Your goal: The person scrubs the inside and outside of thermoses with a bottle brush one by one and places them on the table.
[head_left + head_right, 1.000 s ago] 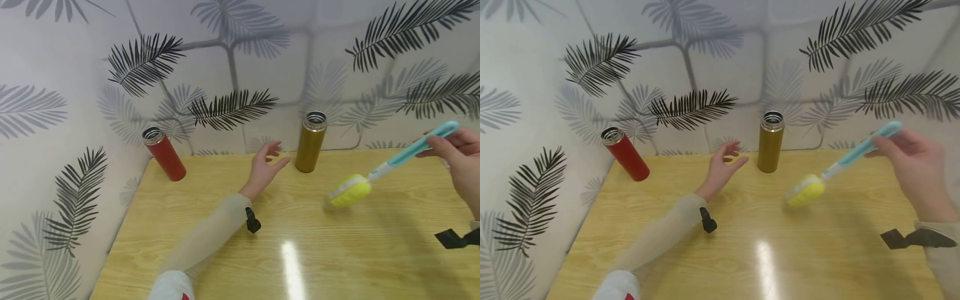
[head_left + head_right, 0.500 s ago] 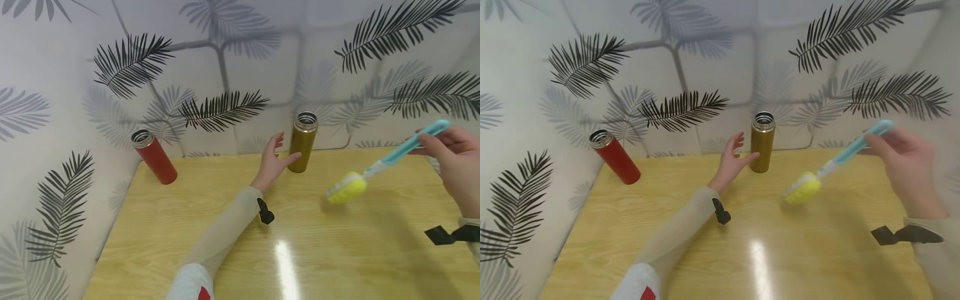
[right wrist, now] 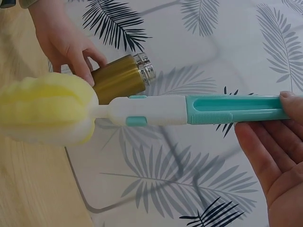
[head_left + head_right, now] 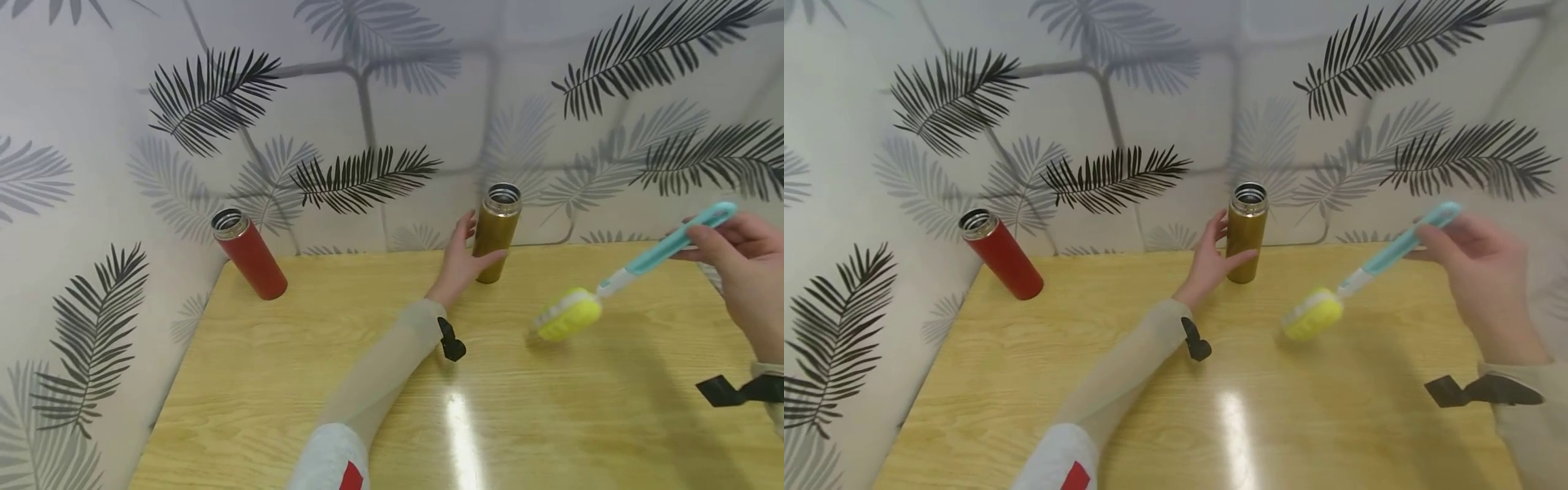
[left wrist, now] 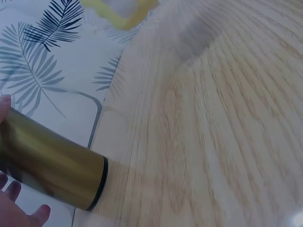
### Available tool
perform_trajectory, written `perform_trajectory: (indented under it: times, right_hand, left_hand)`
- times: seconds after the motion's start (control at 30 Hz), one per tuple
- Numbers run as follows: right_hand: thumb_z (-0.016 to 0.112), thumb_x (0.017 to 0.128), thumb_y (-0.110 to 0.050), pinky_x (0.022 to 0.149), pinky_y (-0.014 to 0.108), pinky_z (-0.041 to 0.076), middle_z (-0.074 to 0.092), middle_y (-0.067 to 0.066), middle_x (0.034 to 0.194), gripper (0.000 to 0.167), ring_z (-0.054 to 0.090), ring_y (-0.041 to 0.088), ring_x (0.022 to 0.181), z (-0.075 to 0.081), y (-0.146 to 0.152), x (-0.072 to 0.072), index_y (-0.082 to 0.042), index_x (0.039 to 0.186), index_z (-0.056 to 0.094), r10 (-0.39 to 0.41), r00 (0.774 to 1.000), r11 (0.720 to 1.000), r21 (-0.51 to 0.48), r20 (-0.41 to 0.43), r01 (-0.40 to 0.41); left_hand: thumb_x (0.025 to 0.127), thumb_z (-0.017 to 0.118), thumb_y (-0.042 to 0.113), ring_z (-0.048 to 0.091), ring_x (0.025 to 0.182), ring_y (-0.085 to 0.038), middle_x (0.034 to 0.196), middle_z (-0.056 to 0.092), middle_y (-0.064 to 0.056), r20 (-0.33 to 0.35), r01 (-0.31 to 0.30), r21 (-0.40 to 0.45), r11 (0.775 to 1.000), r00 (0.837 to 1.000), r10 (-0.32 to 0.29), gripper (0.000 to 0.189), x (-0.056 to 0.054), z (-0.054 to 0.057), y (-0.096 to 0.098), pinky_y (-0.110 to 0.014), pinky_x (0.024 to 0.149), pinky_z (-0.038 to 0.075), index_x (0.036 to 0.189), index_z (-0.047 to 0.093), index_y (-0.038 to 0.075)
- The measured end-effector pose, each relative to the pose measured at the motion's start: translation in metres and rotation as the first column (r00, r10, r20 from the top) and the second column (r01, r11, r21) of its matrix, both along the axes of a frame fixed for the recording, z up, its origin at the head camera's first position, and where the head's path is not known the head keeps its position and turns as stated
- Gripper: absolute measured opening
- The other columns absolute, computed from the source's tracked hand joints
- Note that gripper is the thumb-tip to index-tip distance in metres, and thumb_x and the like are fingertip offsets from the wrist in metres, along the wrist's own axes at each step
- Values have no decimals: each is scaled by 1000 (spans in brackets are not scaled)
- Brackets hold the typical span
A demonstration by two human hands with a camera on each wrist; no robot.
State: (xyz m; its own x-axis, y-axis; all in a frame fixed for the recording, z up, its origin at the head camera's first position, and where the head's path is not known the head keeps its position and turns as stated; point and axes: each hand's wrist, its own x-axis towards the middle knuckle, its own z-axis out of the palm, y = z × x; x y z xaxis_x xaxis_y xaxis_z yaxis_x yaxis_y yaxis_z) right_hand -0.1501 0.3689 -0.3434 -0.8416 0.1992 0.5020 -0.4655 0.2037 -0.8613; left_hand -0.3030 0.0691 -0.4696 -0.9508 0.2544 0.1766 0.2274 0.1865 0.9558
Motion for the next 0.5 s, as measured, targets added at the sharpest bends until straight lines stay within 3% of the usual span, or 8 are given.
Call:
perform_trajectory:
  times: [0.1, 0.27, 0.5]
  right_hand:
    - [58, 102, 5, 78, 15, 57, 76, -1, 102, 22, 74, 5, 87, -2, 0, 2, 13, 122, 67, 33, 999, 999, -39, -18, -34]
    - [59, 102, 4, 77, 17, 58, 77, 0, 101, 21, 74, 6, 88, -3, -1, 3, 14, 120, 66, 35, 999, 998, -46, -10, -35]
    - [59, 102, 4, 78, 17, 58, 77, 2, 100, 22, 75, 8, 88, 0, -3, 4, 17, 119, 65, 50, 998, 997, -66, -28, -52]
  left_hand:
    - [87, 88, 29, 49, 140, -21, 155, 48, -7, 0, 5, 7, 1000, 1000, -5, 101, 2, 0, 6, -46, 115, 42, 165, 24, 23]
    - [89, 86, 29, 54, 130, -18, 144, 56, -6, 4, -7, -7, 1000, 1000, 7, 82, 3, 5, 9, -38, 109, 47, 156, 39, 18]
    - [88, 87, 24, 57, 129, -23, 143, 58, -10, 6, 4, -38, 999, 1000, -4, 74, 5, 14, 7, -35, 106, 49, 149, 46, 13]
